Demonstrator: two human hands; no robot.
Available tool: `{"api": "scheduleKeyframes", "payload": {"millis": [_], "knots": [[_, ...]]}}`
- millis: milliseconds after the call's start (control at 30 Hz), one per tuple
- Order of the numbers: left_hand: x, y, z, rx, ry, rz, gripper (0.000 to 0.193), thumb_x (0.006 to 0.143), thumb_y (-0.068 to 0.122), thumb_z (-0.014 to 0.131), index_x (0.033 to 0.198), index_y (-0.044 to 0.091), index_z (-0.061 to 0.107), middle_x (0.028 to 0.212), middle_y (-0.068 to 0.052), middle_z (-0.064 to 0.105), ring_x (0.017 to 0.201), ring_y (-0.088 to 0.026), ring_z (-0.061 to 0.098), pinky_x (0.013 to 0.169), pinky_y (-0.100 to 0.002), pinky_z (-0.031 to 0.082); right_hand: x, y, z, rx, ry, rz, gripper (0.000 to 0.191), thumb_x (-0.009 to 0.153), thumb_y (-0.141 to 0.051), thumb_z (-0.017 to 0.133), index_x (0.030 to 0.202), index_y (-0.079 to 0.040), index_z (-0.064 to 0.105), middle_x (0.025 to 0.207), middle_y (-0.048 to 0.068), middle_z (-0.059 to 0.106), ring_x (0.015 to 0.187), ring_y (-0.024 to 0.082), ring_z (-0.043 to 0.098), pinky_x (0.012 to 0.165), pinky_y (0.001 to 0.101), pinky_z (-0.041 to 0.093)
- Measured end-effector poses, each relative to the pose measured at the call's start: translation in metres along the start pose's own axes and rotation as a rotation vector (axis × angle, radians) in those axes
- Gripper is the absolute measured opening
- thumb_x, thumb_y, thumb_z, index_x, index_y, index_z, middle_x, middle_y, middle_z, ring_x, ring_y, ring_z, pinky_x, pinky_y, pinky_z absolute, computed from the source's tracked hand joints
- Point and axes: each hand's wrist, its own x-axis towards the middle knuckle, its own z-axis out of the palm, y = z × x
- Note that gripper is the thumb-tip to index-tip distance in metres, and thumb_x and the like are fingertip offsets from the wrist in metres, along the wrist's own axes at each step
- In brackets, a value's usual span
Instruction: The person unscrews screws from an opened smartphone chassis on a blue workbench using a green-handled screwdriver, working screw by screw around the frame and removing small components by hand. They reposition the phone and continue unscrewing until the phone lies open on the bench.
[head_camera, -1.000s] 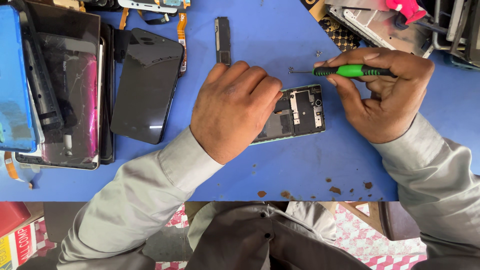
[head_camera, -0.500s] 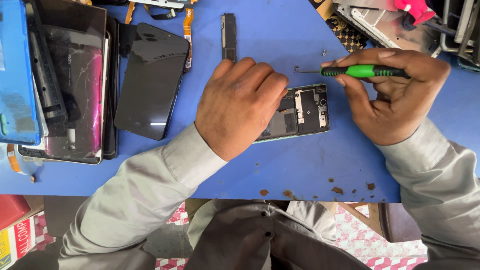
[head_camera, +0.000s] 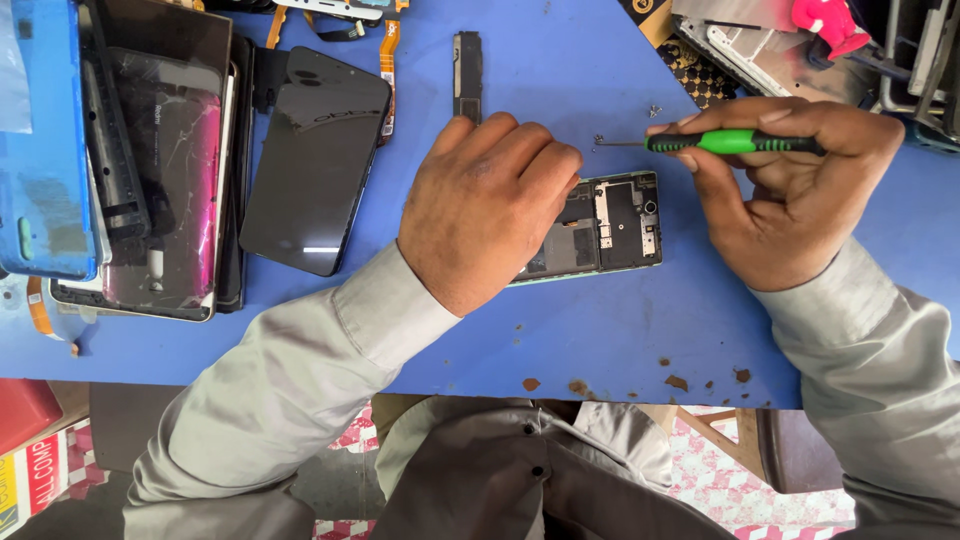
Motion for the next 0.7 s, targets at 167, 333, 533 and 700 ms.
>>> {"api": "scheduleKeyframes", "payload": {"millis": [167, 333, 533, 700], "knots": [[-0.0004, 0.0004, -0.0002, -0.012, -0.002, 0.001, 0.011, 0.095, 0.011, 0.076, 0.097, 0.010, 0.065, 0.091, 0.000, 0.063, 0.087, -0.021, 0.059, 0.078, -0.039, 0.043, -0.0011, 0.0009, 0.0000, -0.010, 0.007, 0.017, 0.053, 0.099, 0.024, 0.059, 0.124, 0.000, 0.019, 0.121, 0.033, 0.049, 0.113, 0.039, 0.069, 0.096, 0.0420, 0.064], [-0.0004, 0.0006, -0.0001, -0.009, -0.009, 0.005, 0.012, 0.096, 0.012, 0.077, 0.097, 0.010, 0.065, 0.091, 0.000, 0.063, 0.087, -0.022, 0.059, 0.079, -0.040, 0.043, -0.0004, 0.0037, 0.0020, 0.015, -0.009, 0.011, 0.053, 0.099, 0.025, 0.059, 0.125, -0.001, 0.020, 0.120, 0.032, 0.052, 0.113, 0.039, 0.070, 0.092, 0.0395, 0.065], [0.0005, 0.0005, 0.0008, -0.021, -0.015, 0.001, 0.012, 0.096, 0.013, 0.077, 0.097, 0.010, 0.065, 0.092, -0.001, 0.064, 0.088, -0.022, 0.059, 0.079, -0.040, 0.043, -0.0003, 0.0034, 0.0017, 0.049, -0.009, 0.029, 0.054, 0.097, 0.026, 0.057, 0.125, -0.001, 0.020, 0.121, 0.033, 0.053, 0.114, 0.041, 0.069, 0.098, 0.0443, 0.065], [0.0031, 0.0011, 0.0039, -0.024, -0.020, 0.001, 0.012, 0.094, 0.012, 0.077, 0.099, 0.009, 0.066, 0.093, -0.001, 0.065, 0.089, -0.023, 0.061, 0.079, -0.040, 0.043, -0.0029, 0.0045, 0.0005, 0.051, 0.011, 0.036, 0.056, 0.097, 0.026, 0.059, 0.127, -0.001, 0.021, 0.121, 0.032, 0.055, 0.113, 0.040, 0.070, 0.097, 0.0436, 0.065]]}}
